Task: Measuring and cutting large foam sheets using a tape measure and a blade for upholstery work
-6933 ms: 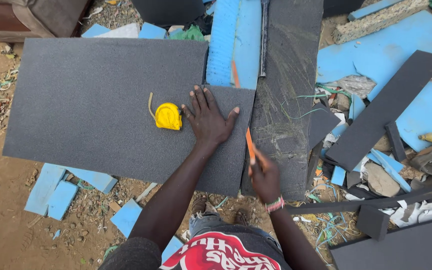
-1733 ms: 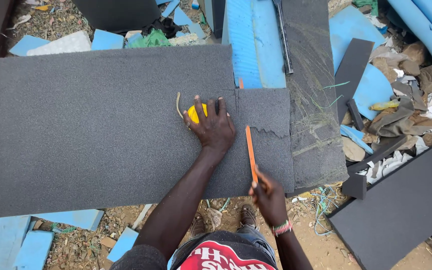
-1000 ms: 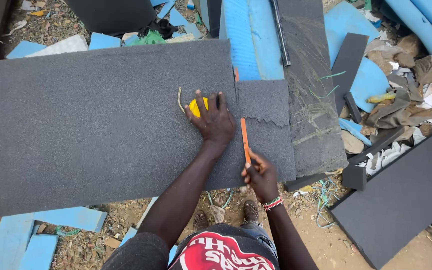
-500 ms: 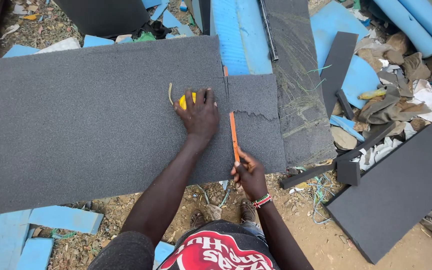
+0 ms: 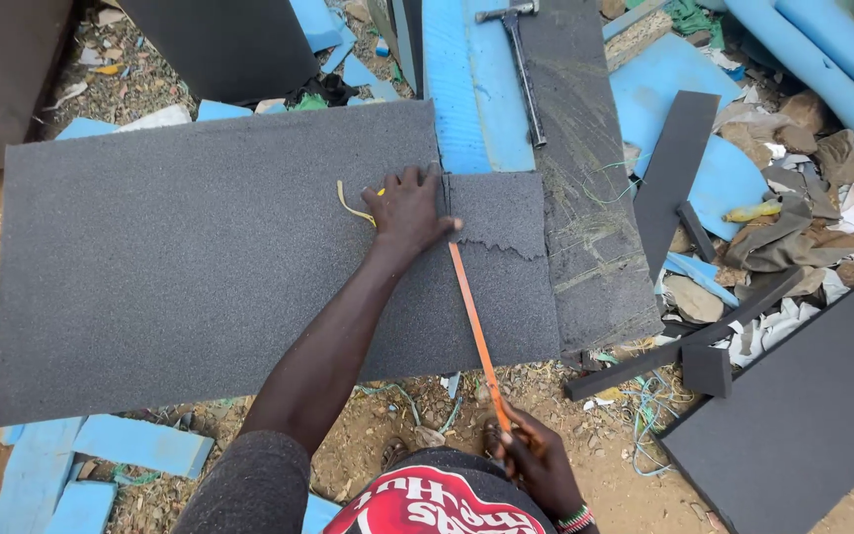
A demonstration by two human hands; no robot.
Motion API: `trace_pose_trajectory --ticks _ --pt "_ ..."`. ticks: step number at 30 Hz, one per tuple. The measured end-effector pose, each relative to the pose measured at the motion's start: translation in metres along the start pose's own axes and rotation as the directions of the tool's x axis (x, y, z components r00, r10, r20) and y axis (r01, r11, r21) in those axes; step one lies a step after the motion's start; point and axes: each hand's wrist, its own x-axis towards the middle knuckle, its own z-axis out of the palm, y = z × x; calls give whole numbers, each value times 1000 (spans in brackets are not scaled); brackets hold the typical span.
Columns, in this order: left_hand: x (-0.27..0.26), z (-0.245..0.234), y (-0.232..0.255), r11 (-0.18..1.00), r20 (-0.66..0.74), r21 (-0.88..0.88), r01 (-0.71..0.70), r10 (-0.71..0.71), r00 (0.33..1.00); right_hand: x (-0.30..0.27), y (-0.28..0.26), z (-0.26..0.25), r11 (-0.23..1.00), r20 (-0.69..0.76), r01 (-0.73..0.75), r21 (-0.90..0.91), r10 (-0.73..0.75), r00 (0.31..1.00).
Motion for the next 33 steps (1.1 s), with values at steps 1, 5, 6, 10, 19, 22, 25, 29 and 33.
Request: trace_pose_trajectory --ticks 1,5,6,10,19,22,25,29,33 --pt "4 -7 5 1000 -5 2 -4 4 1000 -6 8 -11 1000 -2 6 2 -6 1000" --pt "19 -17 20 980 256 185 -71 22 967 -22 57 -59 948 -80 16 317 9 997" --pt "23 -15 21 972 285 216 -90 25 958 -23 73 -72 920 -106 57 387 -17 994" --pt "25 -6 22 984 256 141 -108 69 964 -23 92 -100 847 -210 151 510 -47 976" --pt "-115 13 59 961 190 -133 -243 265 945 -23 93 -136 726 -387 353 591 -128 913" --pt "-155 36 81 878 245 -285 -384 454 856 -17 85 -145 596 -443 476 647 -215 871" --pt "-173 6 99 759 502 -515 -399 644 577 -23 53 -153 670 -497 497 552 -215 841" --pt "-146 -50 106 917 520 -337 -213 370 770 -31 26 -175 550 -516 627 551 -367 774" --pt "-91 -59 93 985 54 -164 -51 60 997 -47 17 -187 527 -588 703 477 -403 701"
